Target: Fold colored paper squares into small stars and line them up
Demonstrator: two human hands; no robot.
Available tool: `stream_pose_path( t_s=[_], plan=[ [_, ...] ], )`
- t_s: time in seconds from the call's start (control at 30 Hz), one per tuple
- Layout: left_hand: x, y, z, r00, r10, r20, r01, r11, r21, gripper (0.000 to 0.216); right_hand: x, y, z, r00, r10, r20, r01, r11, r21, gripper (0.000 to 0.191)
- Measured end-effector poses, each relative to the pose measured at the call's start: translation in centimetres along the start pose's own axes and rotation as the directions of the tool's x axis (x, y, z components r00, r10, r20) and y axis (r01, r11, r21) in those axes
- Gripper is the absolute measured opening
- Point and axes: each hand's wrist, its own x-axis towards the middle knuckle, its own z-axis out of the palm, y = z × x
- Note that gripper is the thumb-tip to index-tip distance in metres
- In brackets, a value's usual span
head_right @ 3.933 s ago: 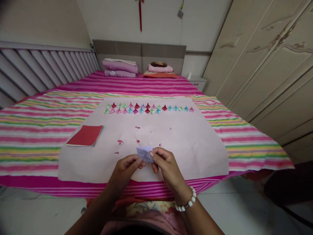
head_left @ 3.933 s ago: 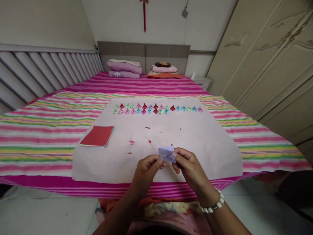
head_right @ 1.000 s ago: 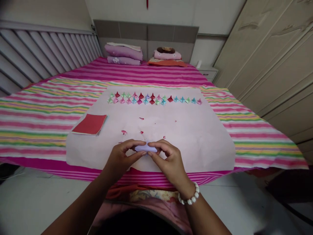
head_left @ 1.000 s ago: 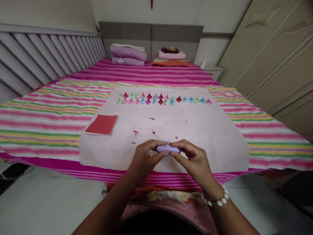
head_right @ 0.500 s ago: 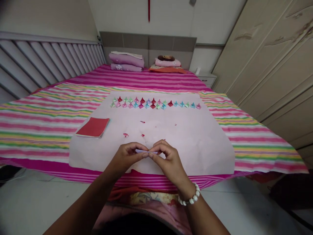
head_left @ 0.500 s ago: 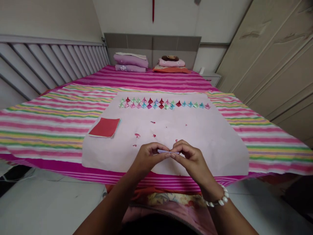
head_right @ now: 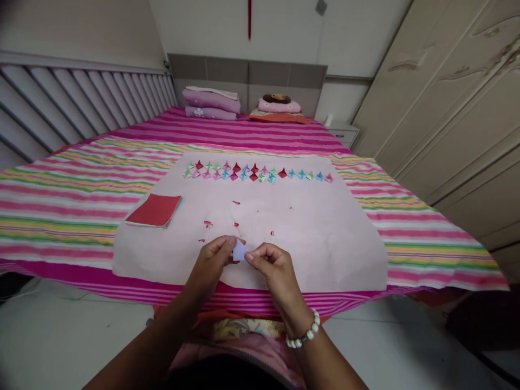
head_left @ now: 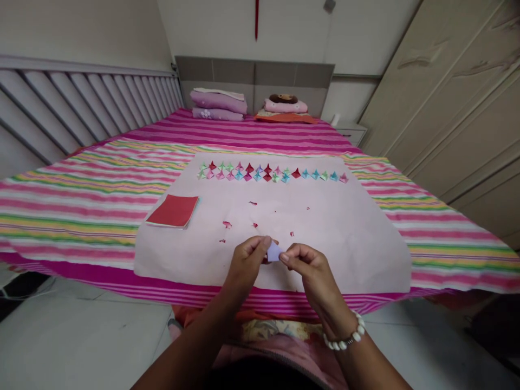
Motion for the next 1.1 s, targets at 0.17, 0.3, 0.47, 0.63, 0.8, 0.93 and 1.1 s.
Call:
stream_pose_path(
  t_s=[0.17, 0.3, 0.47, 0.63, 0.8, 0.93, 1.1],
  plan=[
    [0.1, -0.7, -0.1, 0.994, -0.101, 0.035, 0.106, 0.980, -0.166, 0.025, -0.1, 0.3, -0.4, 0.998, -0.033, -0.044, 0.034, 0.999, 0.038, 0.019],
    [0.1, -0.6, -0.5, 0.986, -0.145, 0.084, 0.163, 0.950, -0.268, 0.021, -0.4, -0.2, -0.2, 0.999, 0.004, 0.051, -0.009, 0.995, 0.103, 0.024],
    [0.0, -0.2, -1.0, 0.958, -0.161, 0.236, 0.215, 0.950, -0.224, 0.021, -0.5, -0.8, 0.0, 0.982, 0.094, 0.164, -0.127, 0.971, 0.205, 0.026],
    [0.1, -0.6, -1.1, 0.951, -0.175, 0.255, 0.235, 0.945, -0.228, 0.023, -0.4, -0.8, 0.0, 0.977, 0.102, 0.187, -0.145, 0.962, 0.233, 0.022],
    [0.3, -0.8, -1.4, 0.962, -0.163, 0.221, 0.205, 0.962, -0.183, 0.022, -0.1, -0.6, -0.2, 0.985, 0.063, 0.158, -0.091, 0.979, 0.183, 0.012],
    [0.6, -0.6, -1.4, 0.981, -0.110, 0.161, 0.115, 0.993, -0.024, 0.018, 0.5, -0.2, -0.4, 0.987, -0.019, 0.159, 0.012, 0.999, 0.045, 0.015],
    [0.6, 0.3, -0.6, 0.997, -0.016, 0.079, 0.003, 0.987, 0.159, 0.019, 1.5, 0.4, -0.2, 0.991, -0.069, 0.117, 0.076, 0.995, -0.060, 0.010]
  ],
)
